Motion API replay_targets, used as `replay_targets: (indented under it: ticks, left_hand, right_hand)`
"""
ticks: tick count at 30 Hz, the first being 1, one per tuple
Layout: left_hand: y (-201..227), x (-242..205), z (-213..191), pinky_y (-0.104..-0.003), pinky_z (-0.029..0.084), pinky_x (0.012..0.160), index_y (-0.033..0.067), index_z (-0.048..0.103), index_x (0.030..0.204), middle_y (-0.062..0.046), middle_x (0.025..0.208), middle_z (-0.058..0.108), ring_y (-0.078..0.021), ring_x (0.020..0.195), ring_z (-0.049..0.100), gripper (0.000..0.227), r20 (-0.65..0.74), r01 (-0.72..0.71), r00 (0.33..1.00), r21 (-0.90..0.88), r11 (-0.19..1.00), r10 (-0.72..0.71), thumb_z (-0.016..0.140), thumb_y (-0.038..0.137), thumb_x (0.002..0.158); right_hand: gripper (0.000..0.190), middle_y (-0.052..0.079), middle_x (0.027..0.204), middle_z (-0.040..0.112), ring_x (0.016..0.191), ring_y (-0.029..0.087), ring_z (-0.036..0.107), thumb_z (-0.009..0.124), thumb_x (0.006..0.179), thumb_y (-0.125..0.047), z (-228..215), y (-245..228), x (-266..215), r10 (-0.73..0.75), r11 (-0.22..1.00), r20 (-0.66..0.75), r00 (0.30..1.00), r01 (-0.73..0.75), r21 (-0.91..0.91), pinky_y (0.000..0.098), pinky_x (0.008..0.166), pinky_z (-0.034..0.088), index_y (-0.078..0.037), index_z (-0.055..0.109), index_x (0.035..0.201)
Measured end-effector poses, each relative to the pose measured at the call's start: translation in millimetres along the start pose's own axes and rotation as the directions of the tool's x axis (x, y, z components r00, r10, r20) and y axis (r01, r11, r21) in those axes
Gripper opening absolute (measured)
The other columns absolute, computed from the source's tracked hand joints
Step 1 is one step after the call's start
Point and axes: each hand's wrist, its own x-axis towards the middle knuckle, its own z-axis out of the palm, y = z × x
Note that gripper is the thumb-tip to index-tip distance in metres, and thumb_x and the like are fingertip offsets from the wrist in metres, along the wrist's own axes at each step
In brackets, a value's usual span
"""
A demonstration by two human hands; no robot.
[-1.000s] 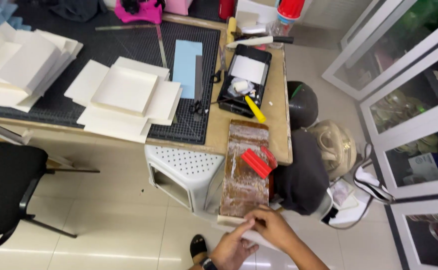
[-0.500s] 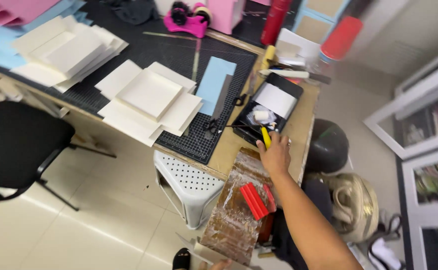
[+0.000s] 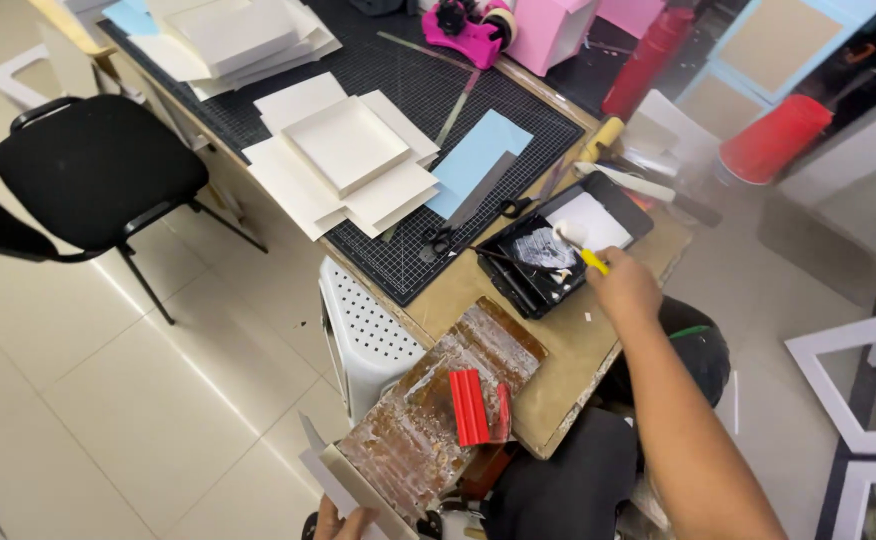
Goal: Applying glue to small paper strips and adhering them to a larger component
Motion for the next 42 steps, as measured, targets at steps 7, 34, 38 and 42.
replay_targets:
  ticks: [7,34,38,42]
  left_hand:
    - [10.8,-18.4,11.9,-0.048,0.047,0.072,0.0066,0.059,0.14,-0.025,0.096,0.055,-0.0388,0.084,0.06,0.055,-0.123,0.045,0.99,-0.208,0.977,-0.072,0.064,-0.005,0.087]
    - [33.9,-56.4,-2.5,-0.042,0.058,0.075,-0.0037,0.069,0.115,-0.019,0.1,0.075,-0.0302,0.086,0.069,0.036,-0.04,-0.04,0.999,-0.149,0.988,0.035,0.07,0.01,0.081]
    - [30.8,-53.0,-14.3,-0.04,0.057,0.083,-0.0061,0.066,0.119,-0.021,0.111,0.076,-0.0313,0.093,0.07,0.036,0.039,-0.037,0.998,-0.199,0.979,0.045,0.062,0.006,0.085]
    - [27.3,-44.9,-31.7,-0.041,0.059,0.082,-0.0017,0.061,0.116,-0.021,0.11,0.075,-0.0322,0.091,0.07,0.03,0.128,0.077,0.991,-0.272,0.959,-0.043,0.063,0.006,0.087]
  right_hand:
    - [0.042,0.018,0.109,0.076,0.102,0.043,0.07,0.062,0.092,-0.039,41.9,8.3,55.4,-0.13,0.986,0.06,0.99,0.135,-0.096,0.0528,0.083,0.055,-0.027,0.067,0.133]
    - [0.034,0.007,0.073,0.079,0.057,0.025,0.072,0.07,0.083,-0.037,-1.5,14.6,67.2,-0.083,0.971,0.292,0.953,0.143,-0.19,0.039,0.067,0.053,-0.026,0.081,0.113]
    - [0.04,0.018,0.106,0.077,0.097,0.044,0.07,0.066,0.097,-0.044,10.3,4.9,-6.3,-0.342,0.935,0.051,0.938,0.345,-0.081,0.0526,0.078,0.052,-0.026,0.072,0.133]
    - [0.037,0.017,0.103,0.065,0.096,0.036,0.063,0.068,0.094,-0.04,35.5,-12.9,-169.2,-0.467,0.857,-0.004,0.884,0.454,0.243,0.0494,0.08,0.049,-0.006,0.07,0.109]
